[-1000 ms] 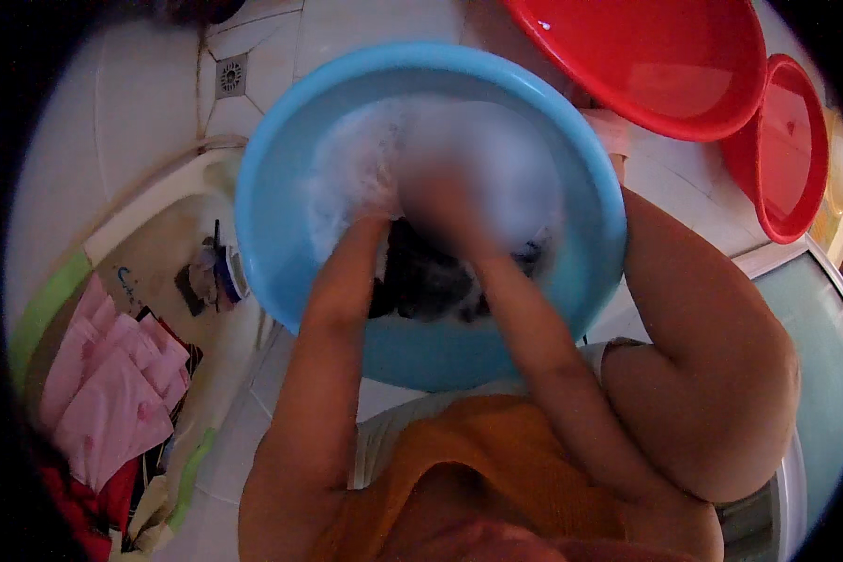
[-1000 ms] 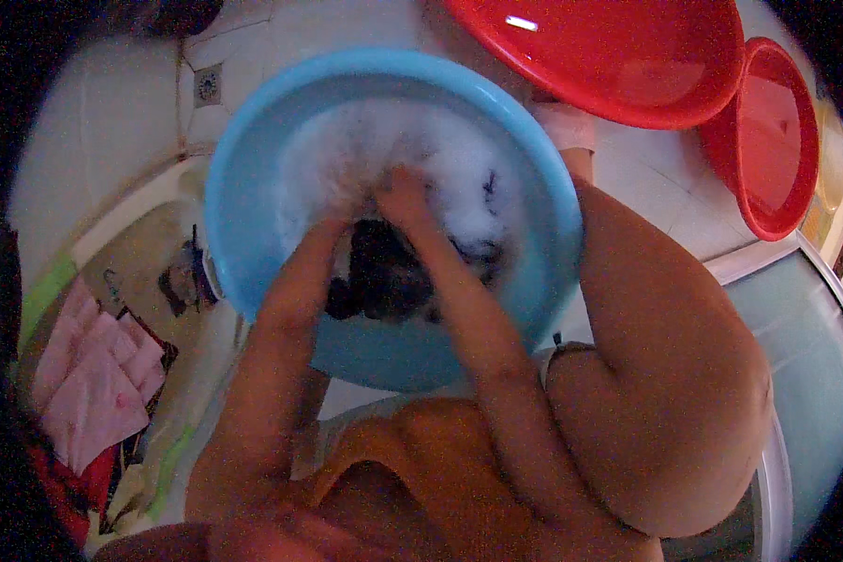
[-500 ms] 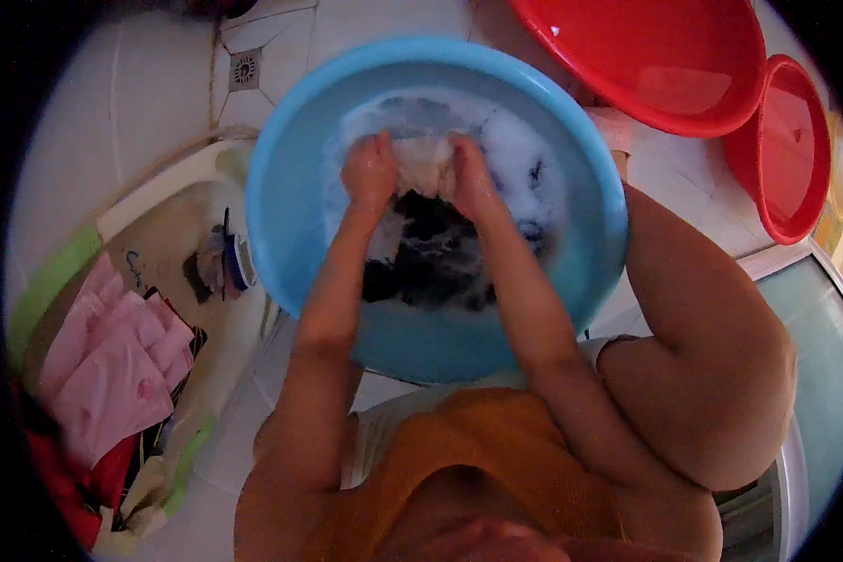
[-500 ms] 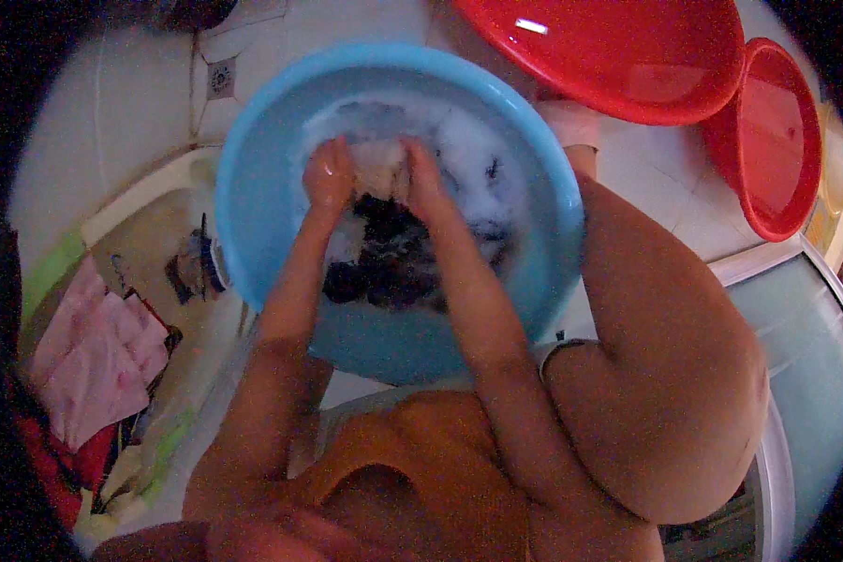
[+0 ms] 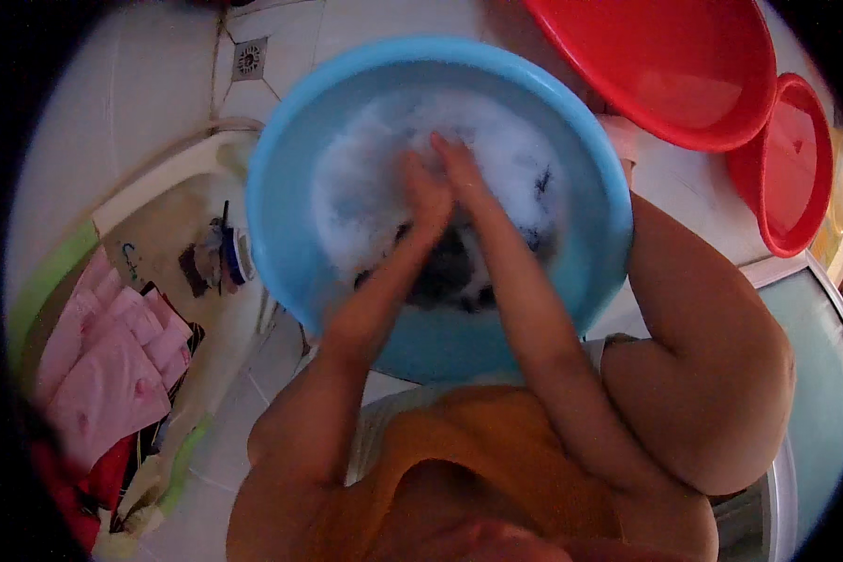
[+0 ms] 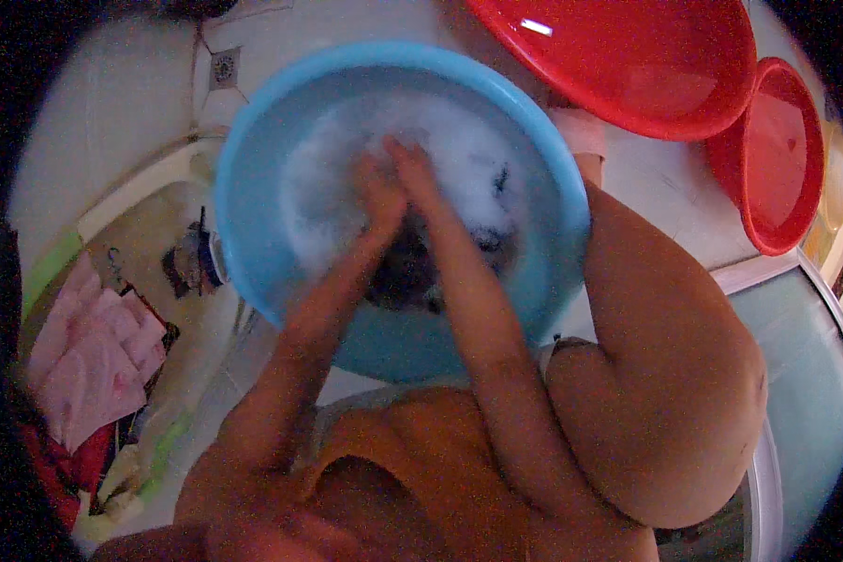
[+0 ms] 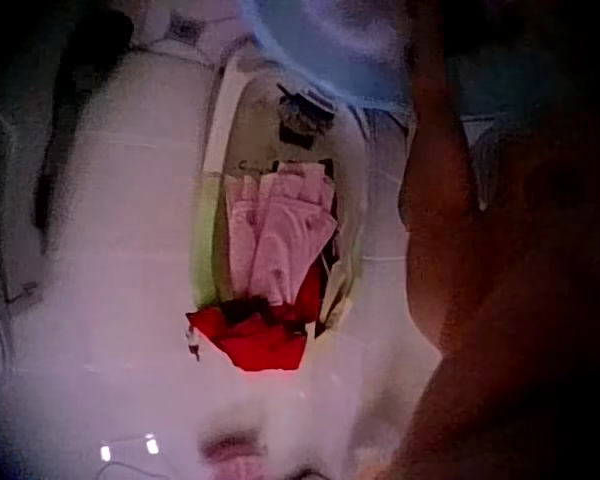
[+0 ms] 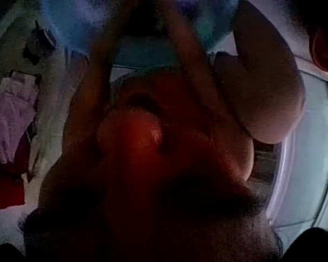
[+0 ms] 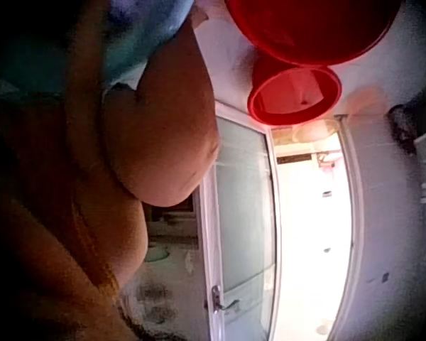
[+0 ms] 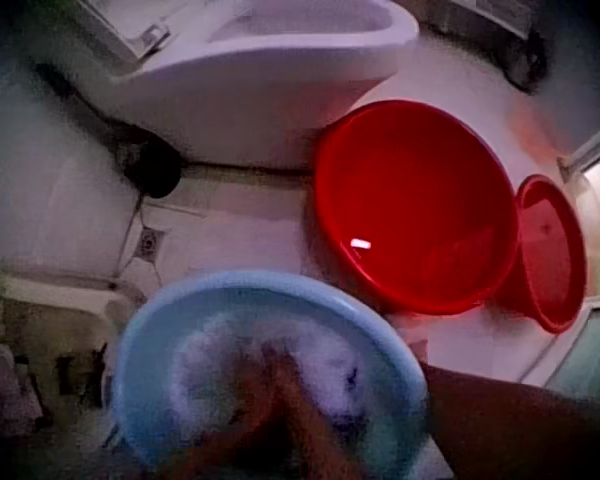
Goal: The person washes clothes by scrubbing and wringing them in a basin of soapy water by hand.
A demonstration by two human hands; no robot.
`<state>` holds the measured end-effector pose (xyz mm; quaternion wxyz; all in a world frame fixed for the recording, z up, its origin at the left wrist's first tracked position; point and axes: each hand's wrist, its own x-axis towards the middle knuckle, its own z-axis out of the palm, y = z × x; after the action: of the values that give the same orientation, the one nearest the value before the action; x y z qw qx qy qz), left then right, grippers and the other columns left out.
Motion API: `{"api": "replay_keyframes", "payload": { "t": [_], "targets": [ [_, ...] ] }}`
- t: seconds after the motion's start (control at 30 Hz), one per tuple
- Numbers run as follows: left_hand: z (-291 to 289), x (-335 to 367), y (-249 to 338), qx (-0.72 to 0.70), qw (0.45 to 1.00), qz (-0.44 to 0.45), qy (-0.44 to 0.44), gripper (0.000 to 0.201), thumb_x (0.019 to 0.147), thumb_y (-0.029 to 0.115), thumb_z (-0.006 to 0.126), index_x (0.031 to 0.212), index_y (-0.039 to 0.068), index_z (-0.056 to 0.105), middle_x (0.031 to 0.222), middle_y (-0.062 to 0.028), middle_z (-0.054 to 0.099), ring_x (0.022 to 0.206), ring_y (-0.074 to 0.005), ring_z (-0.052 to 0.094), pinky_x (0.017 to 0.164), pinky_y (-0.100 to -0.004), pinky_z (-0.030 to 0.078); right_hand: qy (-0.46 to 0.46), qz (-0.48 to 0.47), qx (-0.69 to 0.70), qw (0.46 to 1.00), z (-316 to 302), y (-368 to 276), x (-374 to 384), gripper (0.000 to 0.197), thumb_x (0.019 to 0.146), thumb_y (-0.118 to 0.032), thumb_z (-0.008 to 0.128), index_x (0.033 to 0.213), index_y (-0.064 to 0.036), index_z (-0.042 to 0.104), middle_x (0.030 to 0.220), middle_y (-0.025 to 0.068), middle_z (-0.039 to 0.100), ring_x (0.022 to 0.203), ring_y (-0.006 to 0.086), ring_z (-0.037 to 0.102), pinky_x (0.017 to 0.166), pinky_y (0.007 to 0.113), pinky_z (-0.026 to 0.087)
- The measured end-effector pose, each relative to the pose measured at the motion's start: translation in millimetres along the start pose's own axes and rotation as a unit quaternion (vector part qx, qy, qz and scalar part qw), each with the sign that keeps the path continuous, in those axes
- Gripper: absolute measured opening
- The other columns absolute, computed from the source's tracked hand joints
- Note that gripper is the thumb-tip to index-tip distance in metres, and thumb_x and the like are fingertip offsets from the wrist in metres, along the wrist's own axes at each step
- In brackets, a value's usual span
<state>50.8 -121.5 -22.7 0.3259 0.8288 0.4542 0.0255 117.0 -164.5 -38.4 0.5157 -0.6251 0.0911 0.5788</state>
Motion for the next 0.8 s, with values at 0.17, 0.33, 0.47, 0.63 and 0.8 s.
{"api": "replay_keyframes", "payload": {
  "t": [0.17,0.33,0.47,0.63,0.8],
  "targets": [
    [-14,-66,84,-0.127,0.958,0.238,-0.095,0.024,0.072,0.015,0.055,0.090,0.001,0.050,0.088,-0.0193,0.051,0.082,-0.0326,0.052,0.072,-0.0385,0.041,-0.096,0.095,0.334,0.933,-14,35,26,0.043,0.081,-0.041,0.049,0.102,-0.0037,0.051,0.097,0.0082,0.055,0.092,0.0221,0.051,0.080,0.035,0.042],
    [-18,53,-26,0.174,0.966,0.189,0.023,0.014,0.073,0.019,0.055,0.080,0.007,0.058,0.069,-0.0117,0.058,0.065,-0.0333,0.056,0.062,-0.0416,0.044,-0.081,-0.038,0.428,0.899,-5,34,7,0.031,0.080,-0.025,0.052,0.104,-0.0048,0.051,0.098,0.0091,0.056,0.091,0.0228,0.053,0.076,0.033,0.043],
    [-11,46,-76,0.317,0.940,0.125,0.030,0.025,0.076,0.023,0.052,0.097,0.008,0.054,0.097,-0.0169,0.055,0.090,-0.0318,0.053,0.073,-0.0424,0.043,0.103,-0.016,0.340,0.935,0,1,-10,0.034,0.078,-0.022,0.054,0.105,-0.0024,0.052,0.100,0.0133,0.057,0.097,0.0289,0.052,0.083,0.036,0.041],
    [7,32,-61,0.386,0.880,0.229,-0.155,0.036,0.078,0.025,0.052,0.106,0.004,0.048,0.110,-0.0181,0.048,0.104,-0.0314,0.044,0.085,-0.0427,0.037,0.174,-0.194,-0.266,0.928,-11,53,16,0.036,0.074,-0.017,0.056,0.105,0.0010,0.052,0.104,0.0188,0.055,0.099,0.0314,0.050,0.086,0.038,0.039],
    [13,32,-44,0.127,0.990,-0.028,-0.048,0.033,0.078,0.018,0.053,0.104,0.000,0.047,0.108,-0.0194,0.049,0.101,-0.0328,0.046,0.088,-0.0420,0.035,0.119,-0.164,-0.276,0.939,11,65,24,0.036,0.072,-0.015,0.059,0.105,-0.0003,0.052,0.105,0.0167,0.054,0.096,0.0313,0.051,0.086,0.040,0.039]
  ]
}}
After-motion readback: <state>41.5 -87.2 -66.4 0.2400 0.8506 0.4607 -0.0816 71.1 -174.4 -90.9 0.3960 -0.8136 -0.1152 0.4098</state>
